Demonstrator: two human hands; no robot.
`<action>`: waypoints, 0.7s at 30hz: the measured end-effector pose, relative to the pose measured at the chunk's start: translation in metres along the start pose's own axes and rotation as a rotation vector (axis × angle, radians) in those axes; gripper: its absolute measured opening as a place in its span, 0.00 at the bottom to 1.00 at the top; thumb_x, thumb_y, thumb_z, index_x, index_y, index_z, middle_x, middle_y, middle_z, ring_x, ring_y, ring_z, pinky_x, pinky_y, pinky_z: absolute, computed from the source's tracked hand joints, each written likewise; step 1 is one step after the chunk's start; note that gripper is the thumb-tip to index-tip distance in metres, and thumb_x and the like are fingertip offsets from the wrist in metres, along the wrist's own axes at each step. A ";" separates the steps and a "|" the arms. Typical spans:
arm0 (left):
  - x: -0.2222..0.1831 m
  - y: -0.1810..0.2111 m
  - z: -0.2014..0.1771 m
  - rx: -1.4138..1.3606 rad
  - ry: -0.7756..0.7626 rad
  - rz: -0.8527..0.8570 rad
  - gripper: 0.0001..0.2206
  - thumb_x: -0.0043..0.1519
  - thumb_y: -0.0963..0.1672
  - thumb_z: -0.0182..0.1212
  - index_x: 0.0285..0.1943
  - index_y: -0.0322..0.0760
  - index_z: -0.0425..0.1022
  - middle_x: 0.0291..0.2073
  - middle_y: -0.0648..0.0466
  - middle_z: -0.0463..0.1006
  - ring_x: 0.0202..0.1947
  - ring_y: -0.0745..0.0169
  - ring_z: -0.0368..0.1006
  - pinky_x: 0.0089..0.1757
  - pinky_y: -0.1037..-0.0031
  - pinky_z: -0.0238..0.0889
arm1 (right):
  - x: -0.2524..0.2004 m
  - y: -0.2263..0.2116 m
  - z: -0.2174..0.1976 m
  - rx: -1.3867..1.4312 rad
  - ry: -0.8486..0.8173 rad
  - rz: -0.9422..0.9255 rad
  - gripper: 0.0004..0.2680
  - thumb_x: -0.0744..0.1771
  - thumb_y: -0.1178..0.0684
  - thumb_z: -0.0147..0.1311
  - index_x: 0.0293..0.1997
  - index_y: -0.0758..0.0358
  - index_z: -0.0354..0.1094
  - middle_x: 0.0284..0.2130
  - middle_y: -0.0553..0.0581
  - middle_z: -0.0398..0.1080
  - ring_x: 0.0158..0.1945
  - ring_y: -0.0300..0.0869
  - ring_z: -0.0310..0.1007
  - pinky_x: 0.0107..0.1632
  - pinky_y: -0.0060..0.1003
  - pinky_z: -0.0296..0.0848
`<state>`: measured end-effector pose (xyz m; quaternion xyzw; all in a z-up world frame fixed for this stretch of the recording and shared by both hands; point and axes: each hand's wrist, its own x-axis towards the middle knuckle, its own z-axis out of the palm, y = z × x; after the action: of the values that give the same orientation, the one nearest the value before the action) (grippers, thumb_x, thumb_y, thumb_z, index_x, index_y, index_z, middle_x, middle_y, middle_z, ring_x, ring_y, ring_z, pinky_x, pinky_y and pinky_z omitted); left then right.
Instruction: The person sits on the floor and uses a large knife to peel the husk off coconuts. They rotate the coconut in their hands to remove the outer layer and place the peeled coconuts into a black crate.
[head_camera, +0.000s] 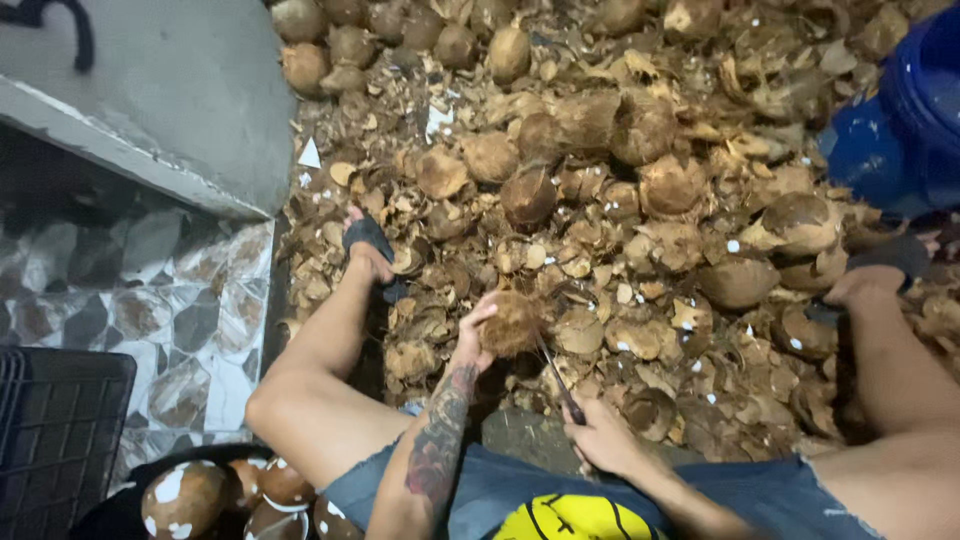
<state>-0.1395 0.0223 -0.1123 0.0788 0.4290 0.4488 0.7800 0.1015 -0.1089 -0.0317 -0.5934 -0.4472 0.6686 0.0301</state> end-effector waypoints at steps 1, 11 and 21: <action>0.003 -0.005 -0.006 0.000 0.004 -0.013 0.31 0.47 0.47 0.67 0.65 0.46 0.71 0.60 0.41 0.75 0.57 0.38 0.74 0.53 0.45 0.72 | -0.015 -0.011 0.001 0.008 -0.002 0.011 0.06 0.72 0.64 0.46 0.40 0.59 0.61 0.17 0.51 0.66 0.13 0.37 0.68 0.16 0.28 0.76; 0.008 -0.014 -0.016 -0.091 0.139 0.037 0.21 0.56 0.52 0.60 0.56 0.43 0.74 0.48 0.45 0.79 0.48 0.45 0.75 0.44 0.55 0.71 | 0.011 -0.006 0.000 -0.250 0.272 -0.586 0.04 0.62 0.62 0.42 0.35 0.59 0.59 0.17 0.51 0.64 0.18 0.41 0.63 0.23 0.37 0.60; 0.003 0.004 0.002 -0.183 -0.103 0.103 0.19 0.62 0.49 0.61 0.57 0.33 0.78 0.45 0.42 0.82 0.46 0.40 0.79 0.45 0.52 0.75 | -0.063 -0.056 -0.034 -0.055 0.382 -0.883 0.04 0.64 0.54 0.51 0.28 0.56 0.65 0.21 0.46 0.72 0.22 0.41 0.73 0.35 0.35 0.72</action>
<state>-0.1398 0.0280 -0.1106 0.0520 0.3409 0.5212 0.7807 0.1208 -0.0923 0.0555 -0.4595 -0.6605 0.4586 0.3771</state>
